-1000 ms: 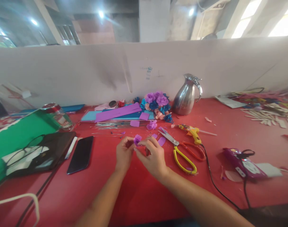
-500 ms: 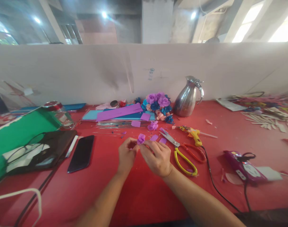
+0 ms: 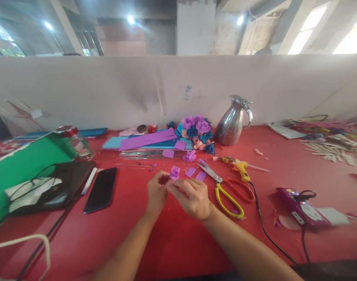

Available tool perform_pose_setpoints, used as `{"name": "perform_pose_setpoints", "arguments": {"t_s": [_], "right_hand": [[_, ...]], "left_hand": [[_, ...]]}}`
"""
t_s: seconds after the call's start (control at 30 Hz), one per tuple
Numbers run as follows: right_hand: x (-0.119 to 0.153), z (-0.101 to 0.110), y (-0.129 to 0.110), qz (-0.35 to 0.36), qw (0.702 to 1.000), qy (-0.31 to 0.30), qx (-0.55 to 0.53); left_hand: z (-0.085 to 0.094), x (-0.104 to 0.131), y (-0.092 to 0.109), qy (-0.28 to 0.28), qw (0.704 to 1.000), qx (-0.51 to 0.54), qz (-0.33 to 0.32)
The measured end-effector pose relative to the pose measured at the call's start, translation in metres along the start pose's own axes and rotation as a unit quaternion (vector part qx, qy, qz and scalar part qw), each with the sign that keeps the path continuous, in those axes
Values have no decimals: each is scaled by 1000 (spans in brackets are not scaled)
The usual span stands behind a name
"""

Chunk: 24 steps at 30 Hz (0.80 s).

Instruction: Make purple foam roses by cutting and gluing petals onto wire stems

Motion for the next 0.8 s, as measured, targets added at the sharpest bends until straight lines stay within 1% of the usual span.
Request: {"name": "perform_pose_setpoints", "arguments": {"t_s": [0.07, 0.1, 0.13, 0.17, 0.2, 0.27, 0.3, 0.33, 0.4, 0.5, 0.6, 0.67, 0.8], "right_hand": [[2, -2, -5, 24, 999, -7, -30], [2, 0, -5, 19, 999, 4, -46], [1, 2, -1, -6, 998, 20, -64], [0, 5, 7, -52, 994, 42, -86], [0, 8, 18, -112, 985, 62, -113], [2, 7, 41, -242, 950, 83, -177], [4, 3, 50, -297, 927, 79, -213], [7, -2, 58, -342, 903, 70, -251], [9, -13, 67, -400, 856, 43, -324], [11, -29, 74, -444, 800, 1, -404], [10, -41, 73, -458, 759, -42, -461], [9, -46, 70, -462, 741, -63, -483], [9, -46, 67, -469, 733, -77, -486]], "left_hand": [[2, -1, -4, 6, 1000, 5, 2], [3, -2, -5, 7, 1000, 3, 2], [3, -2, -6, 8, 1000, -1, 3], [4, -2, -7, 9, 1000, -3, 6], [4, -2, -9, 10, 1000, -1, 13], [4, -2, -13, 10, 999, 14, 38], [3, -1, -15, 6, 998, 26, 51], [2, -1, -17, 0, 997, 37, 61], [-1, -1, -18, -14, 996, 47, 68], [-3, -1, -17, -30, 996, 47, 63], [-5, -1, -13, -38, 997, 44, 57], [-7, -1, -12, -47, 996, 43, 56], [-8, -1, -11, -50, 996, 45, 63]]}}
Point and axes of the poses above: each hand's wrist, its own x-axis away from the middle knuckle, its own z-axis out of the back of the hand, y = z × x, the point moved 9 cm from there along -x, towards the middle knuckle, and after that the axes turned 9 degrees about -z, right-handed, at the moved point
